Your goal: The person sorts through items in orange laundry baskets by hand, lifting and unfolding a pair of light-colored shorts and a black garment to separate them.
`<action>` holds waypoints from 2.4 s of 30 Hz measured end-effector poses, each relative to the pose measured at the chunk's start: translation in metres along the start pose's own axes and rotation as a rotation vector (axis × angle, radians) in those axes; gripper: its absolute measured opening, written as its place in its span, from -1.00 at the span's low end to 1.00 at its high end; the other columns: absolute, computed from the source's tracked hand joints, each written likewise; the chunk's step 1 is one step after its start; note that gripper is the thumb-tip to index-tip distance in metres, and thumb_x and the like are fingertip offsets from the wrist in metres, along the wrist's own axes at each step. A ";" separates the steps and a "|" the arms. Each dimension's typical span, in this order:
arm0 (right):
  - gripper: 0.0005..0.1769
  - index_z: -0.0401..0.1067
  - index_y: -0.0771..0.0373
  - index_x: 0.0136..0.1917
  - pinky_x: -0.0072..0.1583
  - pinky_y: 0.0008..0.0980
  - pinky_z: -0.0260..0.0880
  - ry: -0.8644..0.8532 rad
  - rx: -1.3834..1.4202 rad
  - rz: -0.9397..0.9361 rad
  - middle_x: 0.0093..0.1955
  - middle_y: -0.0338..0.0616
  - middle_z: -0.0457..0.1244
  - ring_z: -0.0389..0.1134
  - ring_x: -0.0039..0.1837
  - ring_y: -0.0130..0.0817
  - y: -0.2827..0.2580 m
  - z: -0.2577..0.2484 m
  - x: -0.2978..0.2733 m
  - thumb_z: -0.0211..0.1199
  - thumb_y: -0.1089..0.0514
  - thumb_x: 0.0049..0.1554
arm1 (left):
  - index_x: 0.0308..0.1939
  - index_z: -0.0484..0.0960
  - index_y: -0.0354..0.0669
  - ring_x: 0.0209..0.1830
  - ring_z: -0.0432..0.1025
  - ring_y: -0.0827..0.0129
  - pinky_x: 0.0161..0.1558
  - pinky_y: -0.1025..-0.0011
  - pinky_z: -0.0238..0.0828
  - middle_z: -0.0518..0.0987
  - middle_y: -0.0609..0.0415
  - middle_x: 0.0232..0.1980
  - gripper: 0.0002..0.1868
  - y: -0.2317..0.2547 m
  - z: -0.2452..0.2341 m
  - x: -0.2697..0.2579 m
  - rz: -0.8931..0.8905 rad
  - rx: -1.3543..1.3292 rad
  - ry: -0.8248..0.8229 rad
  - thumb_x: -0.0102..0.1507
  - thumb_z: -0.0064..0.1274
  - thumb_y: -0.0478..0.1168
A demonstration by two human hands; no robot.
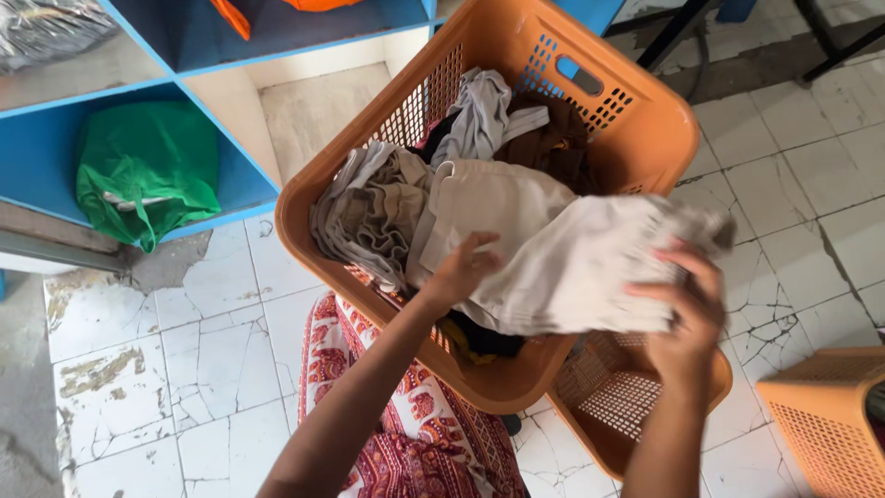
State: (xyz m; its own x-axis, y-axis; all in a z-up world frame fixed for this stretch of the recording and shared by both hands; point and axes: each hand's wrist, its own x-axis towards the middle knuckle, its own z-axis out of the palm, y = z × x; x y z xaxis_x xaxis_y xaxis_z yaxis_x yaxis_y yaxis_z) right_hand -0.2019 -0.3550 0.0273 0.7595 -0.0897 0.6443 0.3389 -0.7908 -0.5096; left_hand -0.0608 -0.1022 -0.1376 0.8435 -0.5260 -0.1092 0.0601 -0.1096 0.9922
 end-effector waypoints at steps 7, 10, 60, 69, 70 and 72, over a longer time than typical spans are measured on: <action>-0.63 0.47 0.09 -0.03 0.51 -0.03 0.23 -0.453 0.135 -0.330 0.34 -0.10 0.28 0.16 0.52 -0.03 -0.048 0.146 0.032 0.44 0.35 -0.09 | 0.50 0.24 -0.04 0.33 0.31 0.09 0.12 0.06 0.32 0.35 -0.11 0.42 -0.10 0.020 -0.062 -0.016 -0.518 -0.752 0.077 0.24 -0.22 0.40; -0.41 0.41 0.08 0.25 0.49 0.03 0.15 -0.489 0.047 -0.329 0.42 0.05 0.23 0.13 0.52 0.05 -0.054 0.184 0.016 0.41 0.36 -0.04 | 0.57 0.26 -0.43 0.26 -0.20 -0.88 -0.05 -0.09 -0.14 0.11 -0.81 0.38 -0.10 0.004 -0.082 -0.019 -0.408 -0.598 0.190 0.39 -0.04 0.23; -0.09 0.28 0.32 0.42 0.38 -0.20 0.34 -0.627 0.431 0.098 0.43 0.06 0.20 0.31 0.40 -0.11 -0.008 -0.021 0.028 0.58 0.03 -0.11 | 0.22 0.62 -0.36 0.01 0.58 0.44 0.14 0.41 0.55 0.72 0.00 0.06 -0.48 0.147 -0.005 -0.038 0.489 -0.097 -0.247 0.17 0.32 -0.43; -0.56 0.50 0.37 0.19 0.06 -0.40 0.48 -0.435 0.070 0.633 -0.04 -0.04 0.45 0.47 -0.07 -0.40 0.007 -0.096 -0.031 0.36 0.00 0.20 | 0.34 0.49 -0.11 0.31 0.36 0.03 0.38 0.04 0.14 0.56 -0.06 0.27 -0.13 0.208 0.053 0.006 0.793 0.697 0.085 0.02 0.57 -0.08; -0.56 0.49 0.38 0.21 0.06 -0.39 0.44 -0.380 0.035 0.710 -0.06 -0.05 0.44 0.43 -0.07 -0.39 0.005 -0.104 -0.035 0.35 -0.01 0.23 | 0.42 0.41 -0.11 0.37 0.32 0.01 0.42 0.02 0.12 0.49 -0.09 0.35 -0.12 0.209 0.059 0.006 0.759 0.708 0.081 0.10 0.53 -0.09; -0.56 0.48 0.39 0.25 0.04 -0.38 0.36 -0.231 0.023 0.848 -0.06 -0.09 0.40 0.33 -0.08 -0.39 0.003 -0.120 -0.046 0.34 0.01 0.28 | 0.57 0.24 -0.12 0.50 0.22 -0.03 0.49 -0.02 0.06 0.35 -0.16 0.51 -0.09 0.204 0.072 0.006 0.698 0.734 0.079 0.25 0.45 -0.11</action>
State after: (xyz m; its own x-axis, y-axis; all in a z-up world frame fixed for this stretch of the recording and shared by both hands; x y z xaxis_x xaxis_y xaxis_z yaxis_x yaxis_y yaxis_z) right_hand -0.3024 -0.4262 0.0651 0.8528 -0.5149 -0.0866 -0.3811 -0.5005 -0.7773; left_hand -0.0821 -0.1885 0.0593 0.5994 -0.6160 0.5111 -0.7796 -0.3044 0.5474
